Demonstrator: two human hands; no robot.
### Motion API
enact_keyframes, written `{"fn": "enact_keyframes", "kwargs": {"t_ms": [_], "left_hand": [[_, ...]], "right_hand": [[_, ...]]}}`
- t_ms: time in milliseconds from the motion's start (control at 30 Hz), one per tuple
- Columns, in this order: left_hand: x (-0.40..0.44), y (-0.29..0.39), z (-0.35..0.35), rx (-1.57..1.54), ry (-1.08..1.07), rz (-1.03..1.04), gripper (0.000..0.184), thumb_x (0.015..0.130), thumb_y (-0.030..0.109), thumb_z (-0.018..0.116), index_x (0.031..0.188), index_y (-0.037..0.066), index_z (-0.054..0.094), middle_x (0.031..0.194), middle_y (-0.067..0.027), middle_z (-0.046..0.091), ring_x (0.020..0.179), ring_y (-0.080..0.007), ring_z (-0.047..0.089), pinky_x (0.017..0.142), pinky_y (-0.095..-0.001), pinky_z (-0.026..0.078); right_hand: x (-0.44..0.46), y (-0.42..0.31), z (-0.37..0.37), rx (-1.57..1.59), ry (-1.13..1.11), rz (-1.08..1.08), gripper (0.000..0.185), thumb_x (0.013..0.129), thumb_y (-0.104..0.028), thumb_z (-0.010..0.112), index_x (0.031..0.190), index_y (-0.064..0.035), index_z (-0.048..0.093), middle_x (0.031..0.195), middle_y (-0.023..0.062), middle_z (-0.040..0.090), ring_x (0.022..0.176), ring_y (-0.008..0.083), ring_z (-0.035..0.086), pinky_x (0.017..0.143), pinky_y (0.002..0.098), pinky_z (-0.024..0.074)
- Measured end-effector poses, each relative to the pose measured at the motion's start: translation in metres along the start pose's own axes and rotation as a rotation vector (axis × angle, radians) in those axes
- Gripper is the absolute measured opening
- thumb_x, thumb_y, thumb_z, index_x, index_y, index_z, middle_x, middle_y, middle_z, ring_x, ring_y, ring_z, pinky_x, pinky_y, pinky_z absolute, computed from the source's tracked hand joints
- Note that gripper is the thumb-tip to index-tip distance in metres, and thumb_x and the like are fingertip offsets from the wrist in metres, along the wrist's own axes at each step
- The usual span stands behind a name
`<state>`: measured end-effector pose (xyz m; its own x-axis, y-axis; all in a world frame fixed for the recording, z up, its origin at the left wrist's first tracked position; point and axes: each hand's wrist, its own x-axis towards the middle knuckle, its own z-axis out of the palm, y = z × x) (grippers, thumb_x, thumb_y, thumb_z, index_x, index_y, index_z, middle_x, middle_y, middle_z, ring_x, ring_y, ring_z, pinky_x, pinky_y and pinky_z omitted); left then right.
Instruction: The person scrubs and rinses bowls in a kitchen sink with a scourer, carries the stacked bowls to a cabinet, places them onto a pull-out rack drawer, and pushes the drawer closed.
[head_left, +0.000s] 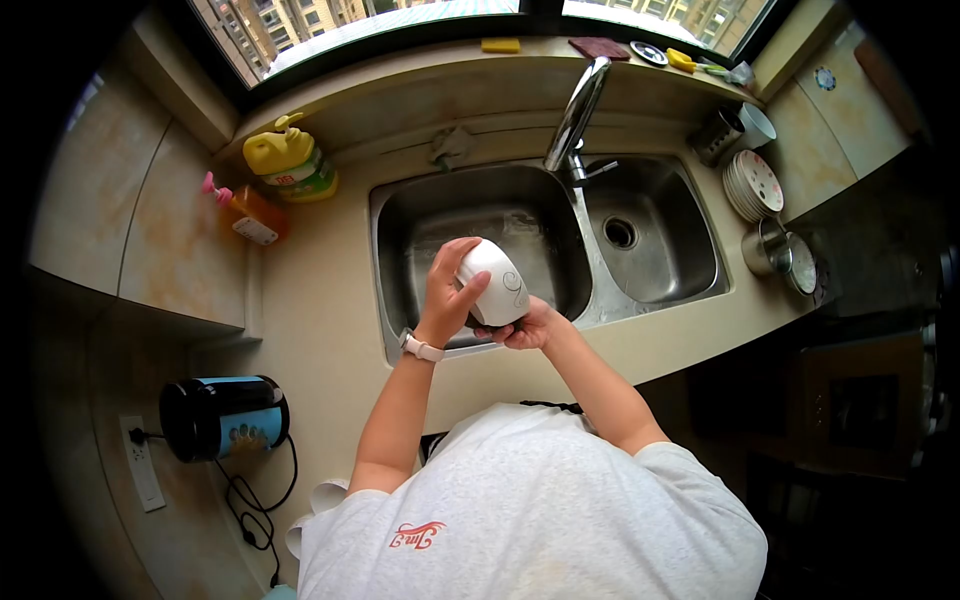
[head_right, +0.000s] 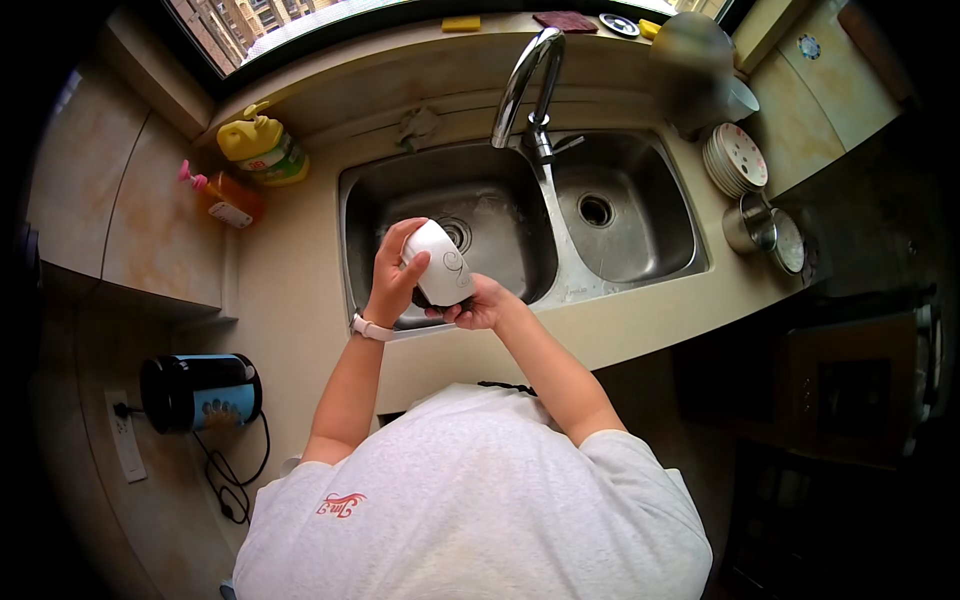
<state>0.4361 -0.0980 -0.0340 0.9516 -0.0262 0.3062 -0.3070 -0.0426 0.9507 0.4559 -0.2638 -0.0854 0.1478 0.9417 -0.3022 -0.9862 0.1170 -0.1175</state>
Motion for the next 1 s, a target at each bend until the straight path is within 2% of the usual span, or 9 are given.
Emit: {"fn": "enact_keyframes", "kwargs": {"t_ms": [200,300,400,533,567,633,767,900,1000], "left_hand": [[0.022,0.019,-0.01,0.089,-0.105,0.064,0.048,0.074,0.031,0.064,0.11,0.002,0.053,0.11,-0.0137,0.051,0.109,-0.0243,0.045,0.094,-0.034,0.034],[0.036,0.016,-0.019,0.23,-0.317,0.399,0.032,0.071,0.026,0.065,0.09,0.001,0.057,0.089,-0.0094,0.054,0.085,-0.0118,0.05,0.074,-0.0245,0.041],[0.033,0.01,-0.015,0.158,-0.152,0.079,0.052,0.068,0.025,0.075,0.047,0.005,0.032,0.046,0.0031,0.026,0.045,-0.007,0.021,0.041,-0.0249,0.016],[0.024,0.001,-0.002,-0.165,0.276,-0.18,0.049,0.082,0.024,0.062,0.046,0.007,0.034,0.048,0.0075,0.03,0.047,-0.004,0.024,0.042,-0.024,0.018],[0.022,-0.007,0.0,-0.213,0.466,-0.215,0.047,0.084,0.025,0.059,0.047,0.006,0.037,0.048,0.0077,0.033,0.047,-0.0036,0.026,0.042,-0.0237,0.02],[0.016,-0.011,0.008,-0.258,0.652,-0.257,0.047,0.086,0.025,0.056,0.047,0.005,0.041,0.049,0.0078,0.036,0.048,-0.0032,0.028,0.043,-0.0233,0.022],[0.009,0.003,0.032,-0.207,0.713,-0.272,0.04,0.087,0.025,0.054,0.055,0.0,0.054,0.054,0.0045,0.046,0.051,-0.0049,0.036,0.045,-0.0232,0.03],[0.005,-0.015,0.023,-0.36,0.78,-0.291,0.038,0.087,0.024,0.051,0.06,0.0,0.057,0.058,0.0003,0.052,0.052,-0.0074,0.043,0.047,-0.0247,0.036],[0.009,0.003,0.016,-0.366,0.739,-0.369,0.031,0.087,0.025,0.049,0.074,-0.001,0.058,0.074,-0.0057,0.061,0.063,-0.0145,0.057,0.06,-0.0263,0.046]], "right_hand": [[-0.009,-0.015,-0.005,-0.086,0.005,0.103,0.032,0.088,-0.028,0.042,0.101,-0.0006,0.052,0.081,0.0195,0.057,0.045,0.0108,0.049,0.031,0.0166,0.0367],[-0.01,-0.019,0.003,-0.264,0.114,0.1,0.031,0.088,-0.03,0.04,0.098,-0.0042,0.053,0.074,0.015,0.057,0.048,0.0114,0.05,0.032,0.0183,0.0373],[-0.019,-0.018,0.024,-0.075,0.317,-0.17,0.035,0.089,-0.038,0.038,0.096,-0.0083,0.053,0.071,0.0096,0.056,0.051,0.012,0.051,0.037,0.0231,0.0418],[-0.006,-0.017,0.018,-0.166,0.571,-1.044,0.028,0.092,-0.035,0.042,0.096,-0.0104,0.055,0.082,0.0026,0.055,0.069,0.013,0.053,0.058,0.0268,0.0468],[-0.001,-0.015,0.015,-0.161,0.569,-1.047,0.028,0.092,-0.035,0.042,0.096,-0.0104,0.055,0.082,0.0026,0.055,0.069,0.013,0.053,0.058,0.0268,0.0468],[0.009,-0.006,0.035,-0.85,0.697,-1.455,0.017,0.09,-0.023,0.05,0.096,-0.0098,0.059,0.082,0.0014,0.053,0.075,0.0142,0.051,0.068,0.0225,0.042],[0.01,0.007,0.083,-1.698,0.827,-1.676,0.023,0.074,-0.01,0.063,0.097,-0.0072,0.061,0.085,0.0074,0.052,0.084,0.0261,0.048,0.078,0.035,0.0375],[0.012,-0.016,0.048,-1.407,1.171,-1.627,0.019,0.079,-0.012,0.058,0.097,-0.0068,0.061,0.085,0.008,0.054,0.081,0.0261,0.046,0.076,0.035,0.0365],[0.015,0.013,0.069,-1.509,0.844,-1.628,0.016,0.078,-0.011,0.059,0.093,-0.0063,0.062,0.085,0.0087,0.053,0.083,0.0266,0.047,0.077,0.0353,0.037]]}}
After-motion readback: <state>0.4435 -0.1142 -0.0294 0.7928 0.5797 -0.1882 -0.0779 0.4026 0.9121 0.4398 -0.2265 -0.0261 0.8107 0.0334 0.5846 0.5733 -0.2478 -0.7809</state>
